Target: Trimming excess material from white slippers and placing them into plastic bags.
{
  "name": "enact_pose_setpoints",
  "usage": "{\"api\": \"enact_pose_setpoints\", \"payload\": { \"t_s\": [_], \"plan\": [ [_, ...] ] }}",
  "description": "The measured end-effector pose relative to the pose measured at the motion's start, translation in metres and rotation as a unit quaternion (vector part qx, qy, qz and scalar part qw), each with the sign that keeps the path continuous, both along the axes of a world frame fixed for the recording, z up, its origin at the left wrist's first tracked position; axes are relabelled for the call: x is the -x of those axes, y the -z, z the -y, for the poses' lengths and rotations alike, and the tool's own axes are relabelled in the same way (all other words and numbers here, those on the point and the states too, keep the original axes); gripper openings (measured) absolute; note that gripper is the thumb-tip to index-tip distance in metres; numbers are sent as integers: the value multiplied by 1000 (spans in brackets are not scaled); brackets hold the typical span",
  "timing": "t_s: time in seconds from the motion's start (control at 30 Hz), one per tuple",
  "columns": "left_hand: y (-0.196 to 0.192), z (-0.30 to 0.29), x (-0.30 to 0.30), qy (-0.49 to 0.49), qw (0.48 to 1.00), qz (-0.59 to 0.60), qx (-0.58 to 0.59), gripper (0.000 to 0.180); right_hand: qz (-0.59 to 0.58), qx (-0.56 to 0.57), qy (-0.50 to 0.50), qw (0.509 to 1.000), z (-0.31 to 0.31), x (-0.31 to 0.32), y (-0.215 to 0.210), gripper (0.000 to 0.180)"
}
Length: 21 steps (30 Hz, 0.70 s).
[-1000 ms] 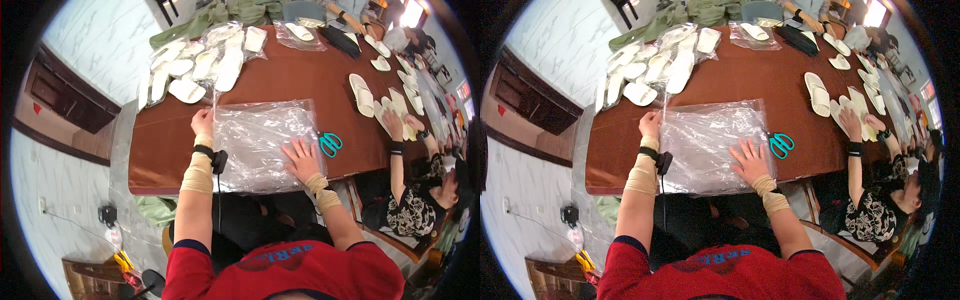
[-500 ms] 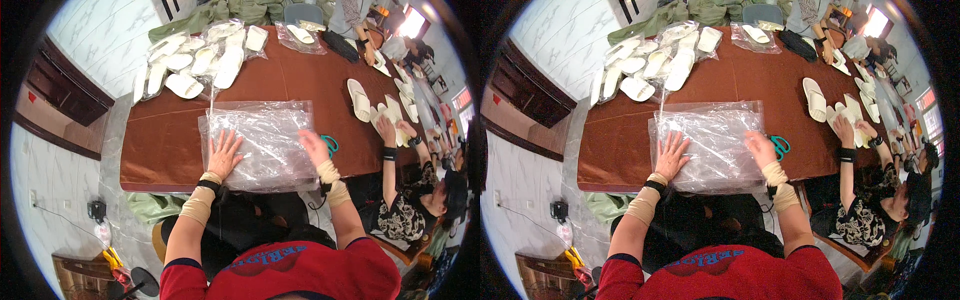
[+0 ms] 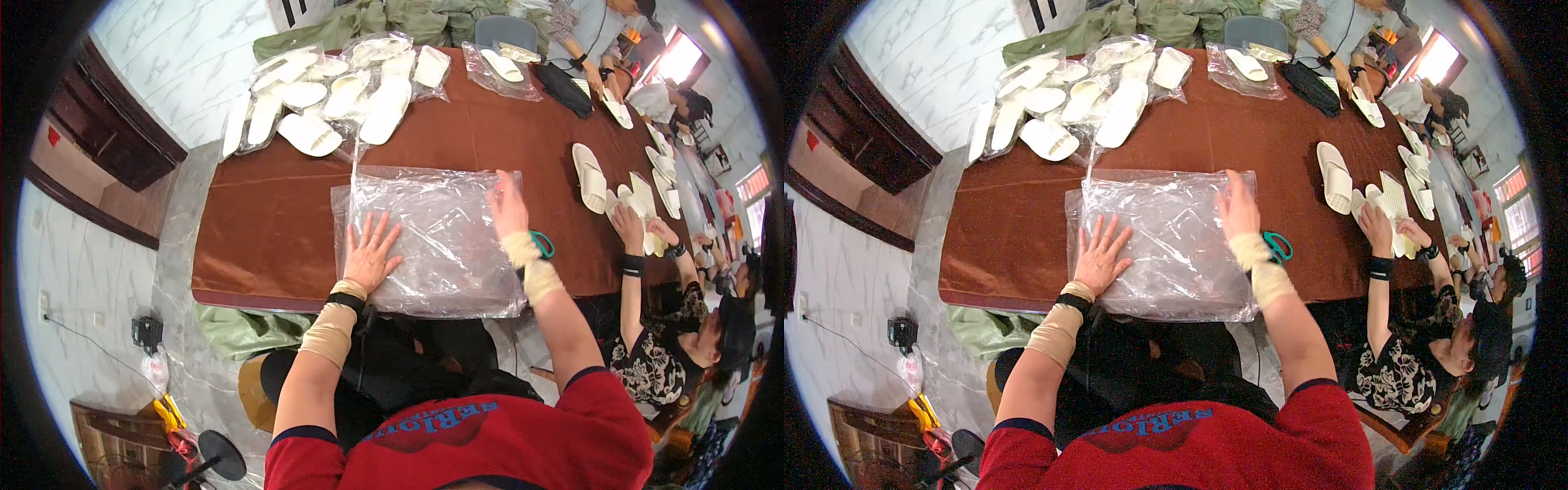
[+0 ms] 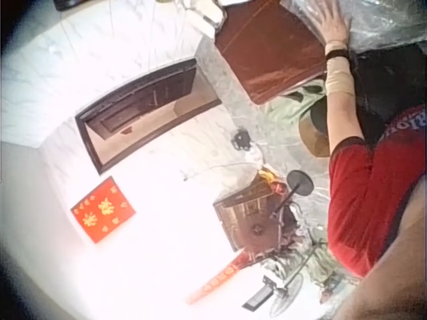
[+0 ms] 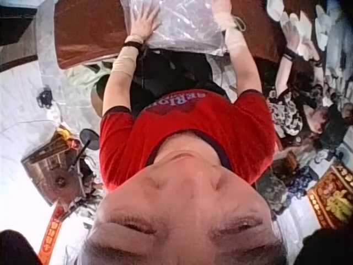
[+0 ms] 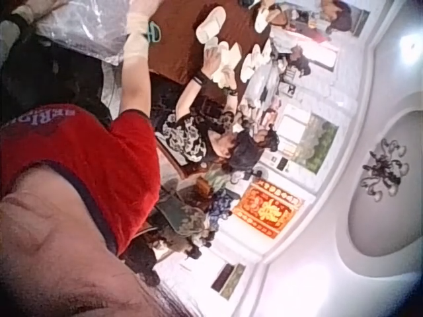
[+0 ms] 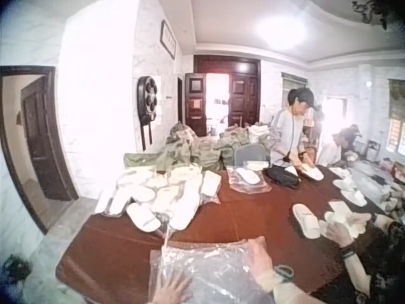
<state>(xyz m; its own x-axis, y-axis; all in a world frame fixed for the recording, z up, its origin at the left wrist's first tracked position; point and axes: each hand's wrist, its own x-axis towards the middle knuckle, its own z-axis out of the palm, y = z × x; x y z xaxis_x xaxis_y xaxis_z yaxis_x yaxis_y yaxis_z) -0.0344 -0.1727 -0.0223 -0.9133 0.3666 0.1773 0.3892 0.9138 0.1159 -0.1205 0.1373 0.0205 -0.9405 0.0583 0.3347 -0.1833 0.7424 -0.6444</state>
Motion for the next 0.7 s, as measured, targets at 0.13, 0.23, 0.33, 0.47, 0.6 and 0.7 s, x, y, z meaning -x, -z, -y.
{"api": "enact_pose_setpoints", "payload": {
  "t_s": [0.13,0.23,0.33,0.47,0.6,0.7],
  "plan": [
    [0,-17,6,-6,1000,11,-10,62,-22,-177,-2,984,-27,-22,38,50],
    [6,-16,12,-3,1000,1,-3,61,40,-286,-44,956,-36,4,32,43],
    [14,-8,4,-18,1000,0,2,60,26,-318,-87,944,17,42,-24,28],
    [10,-12,9,-19,1000,-7,-9,59,101,-102,-200,969,72,122,-22,31],
    [12,-5,6,-27,1000,1,-14,60,433,359,-109,820,171,160,-13,48],
    [15,-6,8,-29,999,-8,-17,61,382,639,-24,667,210,187,24,49]
  ]
}}
